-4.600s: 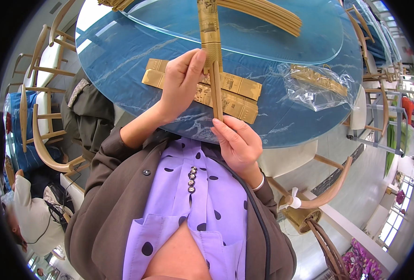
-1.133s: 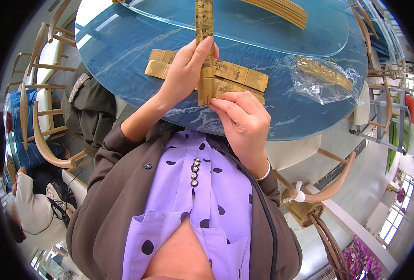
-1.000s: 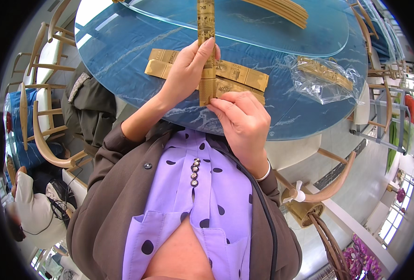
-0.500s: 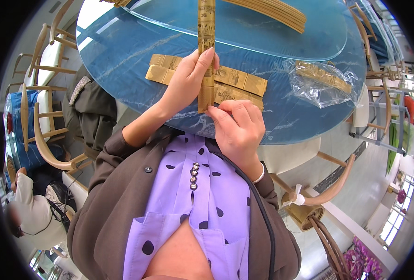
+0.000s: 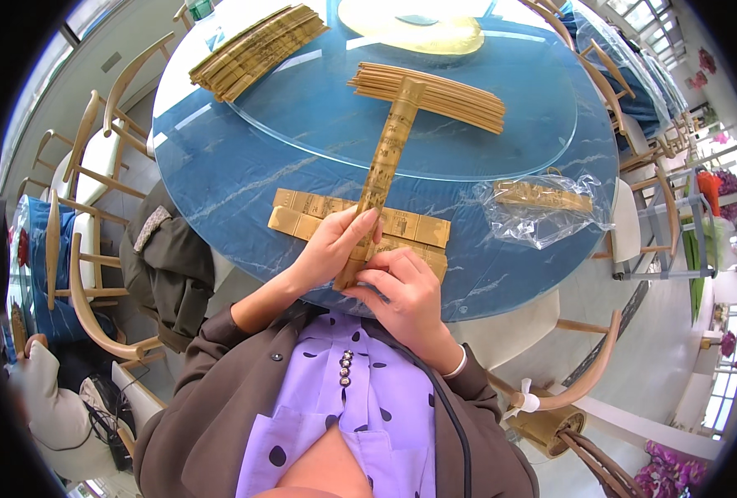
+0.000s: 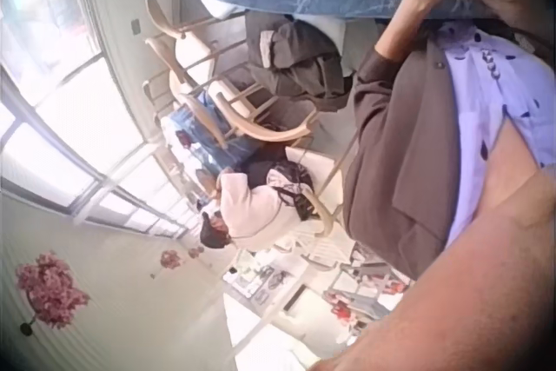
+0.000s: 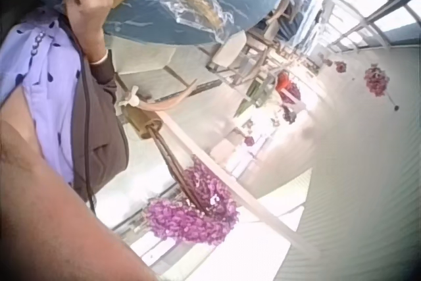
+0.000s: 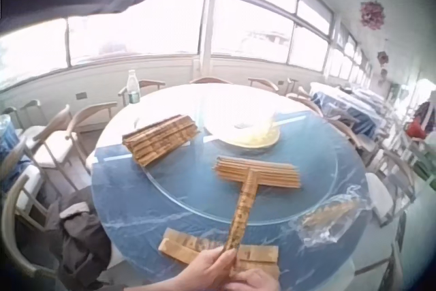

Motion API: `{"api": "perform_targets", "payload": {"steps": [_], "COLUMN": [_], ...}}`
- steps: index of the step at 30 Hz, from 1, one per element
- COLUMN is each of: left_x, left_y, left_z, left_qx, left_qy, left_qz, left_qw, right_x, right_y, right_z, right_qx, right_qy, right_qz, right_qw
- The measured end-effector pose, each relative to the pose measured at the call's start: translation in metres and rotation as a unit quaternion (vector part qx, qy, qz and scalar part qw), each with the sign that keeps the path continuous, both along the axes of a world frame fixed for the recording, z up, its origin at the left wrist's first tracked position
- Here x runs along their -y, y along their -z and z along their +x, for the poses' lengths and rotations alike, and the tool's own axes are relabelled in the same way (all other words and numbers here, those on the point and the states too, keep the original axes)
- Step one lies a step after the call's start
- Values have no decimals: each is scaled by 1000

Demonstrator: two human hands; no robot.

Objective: The person repeatedly picks up flat bamboo strips and thin bamboo rods from a glass table, aligns them, and slides the rods into slots on the strips. The person handles the items one at a time, stacking completed units on the table.

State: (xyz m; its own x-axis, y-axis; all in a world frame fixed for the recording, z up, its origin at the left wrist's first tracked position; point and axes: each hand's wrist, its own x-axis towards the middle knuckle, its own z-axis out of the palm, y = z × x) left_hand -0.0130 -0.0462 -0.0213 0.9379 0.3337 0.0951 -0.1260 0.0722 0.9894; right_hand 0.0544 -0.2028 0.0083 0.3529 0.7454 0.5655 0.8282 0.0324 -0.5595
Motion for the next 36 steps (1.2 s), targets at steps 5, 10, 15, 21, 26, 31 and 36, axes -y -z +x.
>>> {"api": "perform_targets", "payload": {"steps": [5,10,15,21,26,31,36], "left_x": [7,7,2,-7,-9,-9,-14], "left_y": [-14,-15,-20,-11,-7,-3,-18], "left_z": [-18,-28,-52,-72,-72,-76,-83], "left_qx": [-15,-66,-98,-138,-117,-91,-51], "left_qy": [151,235,235,221,184,175,125], "left_qz": [88,41,62,96,114,97,24], "left_qw": [985,969,965,961,969,976,990], "right_x": [-3,-15,-15,-12,-18,-24,-26], "right_y": [-15,-30,-34,-33,-36,-29,-9], "right_z": [49,69,78,97,90,91,118], "right_qx": [-250,-461,-446,-461,-432,-458,-497], "right_qy": [114,5,38,44,88,82,67], "right_qz": [76,47,112,200,204,204,191], "right_qw": [959,886,887,863,874,861,844]}}
